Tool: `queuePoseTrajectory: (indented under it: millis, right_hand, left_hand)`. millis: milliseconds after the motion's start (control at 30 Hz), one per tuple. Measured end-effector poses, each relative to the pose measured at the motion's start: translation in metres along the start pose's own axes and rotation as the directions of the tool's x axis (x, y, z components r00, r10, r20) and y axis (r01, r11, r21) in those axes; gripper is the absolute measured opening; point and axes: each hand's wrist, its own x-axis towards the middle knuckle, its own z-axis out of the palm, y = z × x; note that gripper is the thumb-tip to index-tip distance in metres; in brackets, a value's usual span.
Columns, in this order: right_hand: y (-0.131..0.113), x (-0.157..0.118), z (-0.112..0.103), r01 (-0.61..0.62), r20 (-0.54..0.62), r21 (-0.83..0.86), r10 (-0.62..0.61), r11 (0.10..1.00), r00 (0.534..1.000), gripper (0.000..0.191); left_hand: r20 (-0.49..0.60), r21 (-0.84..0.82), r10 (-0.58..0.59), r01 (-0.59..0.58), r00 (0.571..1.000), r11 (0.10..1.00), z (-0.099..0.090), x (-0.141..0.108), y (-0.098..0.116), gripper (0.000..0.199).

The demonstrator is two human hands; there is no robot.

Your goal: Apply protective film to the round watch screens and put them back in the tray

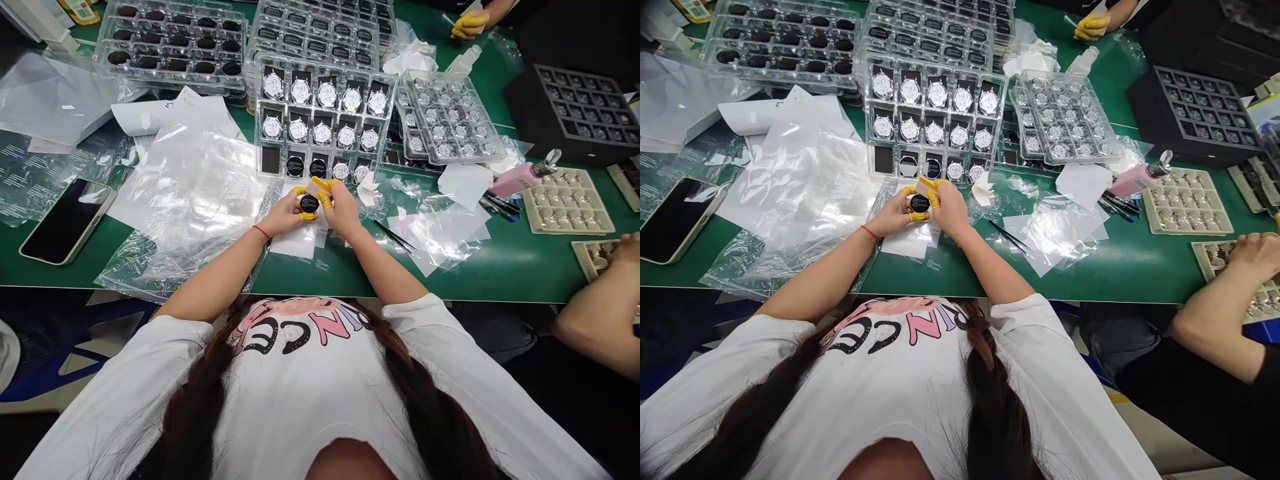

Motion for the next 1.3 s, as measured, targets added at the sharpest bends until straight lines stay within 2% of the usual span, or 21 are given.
queuePoseTrajectory:
  millis: [133,267,400,667,867,1133,1300]
  right_hand:
    - [-0.003,0.002,-0.018,-0.008,0.091,-0.068,0.014,0.998,0.996,0.024]
    - [-0.009,-0.010,-0.032,0.170,0.158,-0.180,-0.143,0.969,0.977,0.032]
    - [-0.011,-0.024,-0.034,0.229,0.227,-0.264,-0.170,0.937,0.959,0.039]
    - [-0.003,-0.040,-0.030,0.272,0.204,-0.306,-0.216,0.912,0.955,0.042]
    - [-0.007,-0.032,-0.036,0.210,0.133,-0.304,-0.177,0.929,0.975,0.043]
    - [-0.003,-0.034,-0.035,0.296,0.193,-0.351,-0.241,0.888,0.951,0.048]
    - [0.001,-0.040,-0.032,0.290,0.192,-0.332,-0.237,0.898,0.952,0.048]
  left_hand:
    - [-0.005,0.011,-0.011,0.011,1.000,1.000,0.001,-0.001,0.000,0.072]
    - [0.000,-0.025,-0.007,0.007,1.000,1.000,0.001,-0.001,0.000,0.067]
    - [0.022,-0.048,-0.008,0.009,1.000,0.999,0.001,0.000,-0.001,0.064]
    - [0.004,0.008,-0.006,0.006,1.000,1.000,0.000,0.001,-0.002,0.071]
    - [0.016,-0.022,-0.029,0.029,0.999,0.999,-0.001,0.000,-0.001,0.068]
    - [0.025,-0.023,-0.016,0.017,1.000,1.000,0.000,0.001,-0.001,0.067]
    - [0.025,-0.011,-0.013,0.013,1.000,1.000,0.000,0.001,-0.002,0.067]
